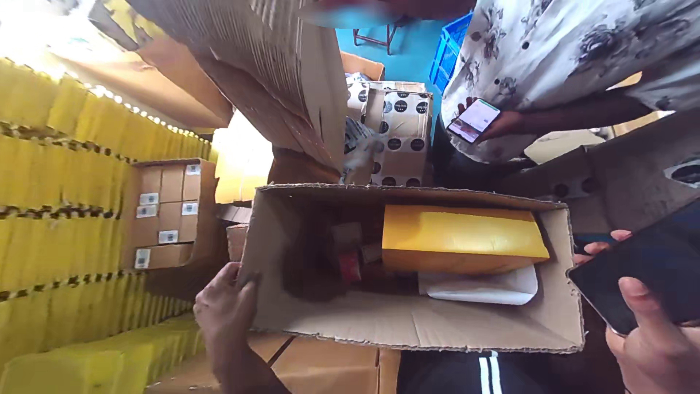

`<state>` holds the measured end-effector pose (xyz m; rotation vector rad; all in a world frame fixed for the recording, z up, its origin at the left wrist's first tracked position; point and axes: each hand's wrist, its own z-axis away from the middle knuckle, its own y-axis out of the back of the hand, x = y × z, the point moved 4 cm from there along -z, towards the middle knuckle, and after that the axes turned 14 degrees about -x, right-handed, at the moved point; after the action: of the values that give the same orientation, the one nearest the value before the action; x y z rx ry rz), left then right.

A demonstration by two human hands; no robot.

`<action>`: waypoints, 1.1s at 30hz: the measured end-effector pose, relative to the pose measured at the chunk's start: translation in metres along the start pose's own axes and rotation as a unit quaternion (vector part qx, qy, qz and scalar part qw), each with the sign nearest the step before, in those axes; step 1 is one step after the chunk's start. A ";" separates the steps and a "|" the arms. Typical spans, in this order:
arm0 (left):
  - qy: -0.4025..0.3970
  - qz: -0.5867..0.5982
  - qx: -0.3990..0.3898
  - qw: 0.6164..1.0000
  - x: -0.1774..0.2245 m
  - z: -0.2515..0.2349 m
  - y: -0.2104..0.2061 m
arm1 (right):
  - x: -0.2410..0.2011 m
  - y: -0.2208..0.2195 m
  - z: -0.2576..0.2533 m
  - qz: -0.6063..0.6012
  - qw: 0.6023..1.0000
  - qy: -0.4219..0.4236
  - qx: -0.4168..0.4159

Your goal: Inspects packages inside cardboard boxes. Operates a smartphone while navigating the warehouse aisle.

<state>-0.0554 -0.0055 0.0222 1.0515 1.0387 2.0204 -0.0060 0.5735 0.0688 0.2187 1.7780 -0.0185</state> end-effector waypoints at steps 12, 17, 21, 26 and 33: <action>-0.035 -0.007 0.042 0.998 -0.009 0.008 -0.007 | 0.001 -0.053 -0.018 -0.001 0.995 -0.062 -0.081; -0.017 0.007 0.058 0.998 -0.009 0.004 -0.007 | 0.003 -0.077 -0.032 -0.016 0.984 -0.079 -0.159; -0.006 0.008 0.083 0.997 -0.003 0.005 -0.010 | 0.004 -0.107 -0.051 -0.021 0.966 -0.089 -0.242; 0.028 0.010 0.090 0.996 0.004 -0.002 -0.012 | 0.006 -0.144 -0.067 -0.034 0.937 -0.106 -0.330; 0.024 0.050 0.117 0.992 -0.001 -0.004 -0.012 | -0.009 -0.211 -0.065 -0.037 0.906 -0.102 -0.410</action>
<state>-0.0565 -0.0018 0.0100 1.2007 1.2963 2.0479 -0.0999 0.3737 0.0694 -0.4477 1.4449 0.6212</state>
